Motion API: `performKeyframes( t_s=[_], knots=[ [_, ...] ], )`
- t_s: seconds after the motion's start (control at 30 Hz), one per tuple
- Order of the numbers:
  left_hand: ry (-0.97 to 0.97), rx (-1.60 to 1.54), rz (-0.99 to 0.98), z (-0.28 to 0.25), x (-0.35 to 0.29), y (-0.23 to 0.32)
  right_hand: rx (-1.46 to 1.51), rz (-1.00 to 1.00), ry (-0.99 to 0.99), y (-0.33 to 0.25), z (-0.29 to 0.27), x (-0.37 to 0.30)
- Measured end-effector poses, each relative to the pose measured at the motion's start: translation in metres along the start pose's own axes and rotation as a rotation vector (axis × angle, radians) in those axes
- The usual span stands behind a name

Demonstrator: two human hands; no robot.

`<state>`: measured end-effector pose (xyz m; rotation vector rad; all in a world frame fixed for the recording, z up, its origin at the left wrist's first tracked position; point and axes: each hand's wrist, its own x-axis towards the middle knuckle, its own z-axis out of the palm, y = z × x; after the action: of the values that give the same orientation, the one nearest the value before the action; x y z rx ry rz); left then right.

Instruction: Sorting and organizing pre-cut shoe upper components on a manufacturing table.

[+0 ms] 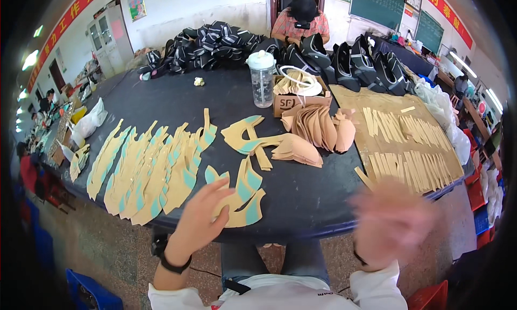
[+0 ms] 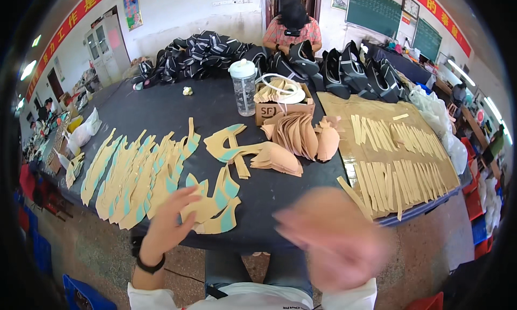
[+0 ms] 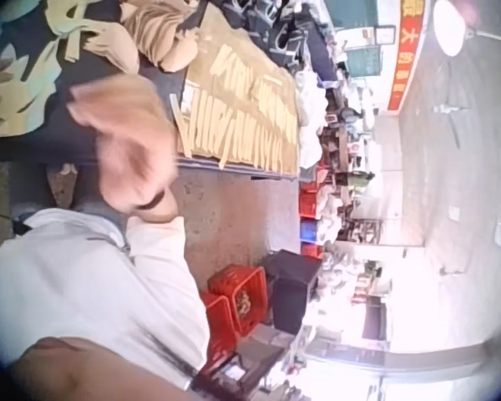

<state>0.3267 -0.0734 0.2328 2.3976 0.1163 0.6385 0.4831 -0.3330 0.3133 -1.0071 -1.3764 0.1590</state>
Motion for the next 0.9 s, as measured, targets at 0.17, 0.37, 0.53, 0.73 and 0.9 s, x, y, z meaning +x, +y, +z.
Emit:
performKeyframes(
  t_s=[0.17, 0.37, 0.53, 0.73, 0.9],
  knots=[
    [-0.216, 0.383, 0.116, 0.036, -0.033, -0.068, -0.883, -0.073, -0.416, 0.164, 0.074, -0.040],
    [-0.181, 0.428, 0.032, 0.040, -0.023, -0.100, -0.830, -0.221, -0.435, 0.197, 0.080, -0.047],
    [-0.059, 0.459, -0.075, 0.036, -0.019, -0.123, -0.514, -0.062, -0.107, 0.147, 0.042, -0.043],
    [-0.242, 0.301, -0.299, 0.012, -0.012, -0.096, -0.706, 0.040, 0.062, 0.100, -0.017, -0.027],
    [-0.213, -0.275, -0.018, 0.022, 0.019, -0.007, -1.014, -0.009, -0.086, 0.104, -0.007, -0.018]
  ],
)
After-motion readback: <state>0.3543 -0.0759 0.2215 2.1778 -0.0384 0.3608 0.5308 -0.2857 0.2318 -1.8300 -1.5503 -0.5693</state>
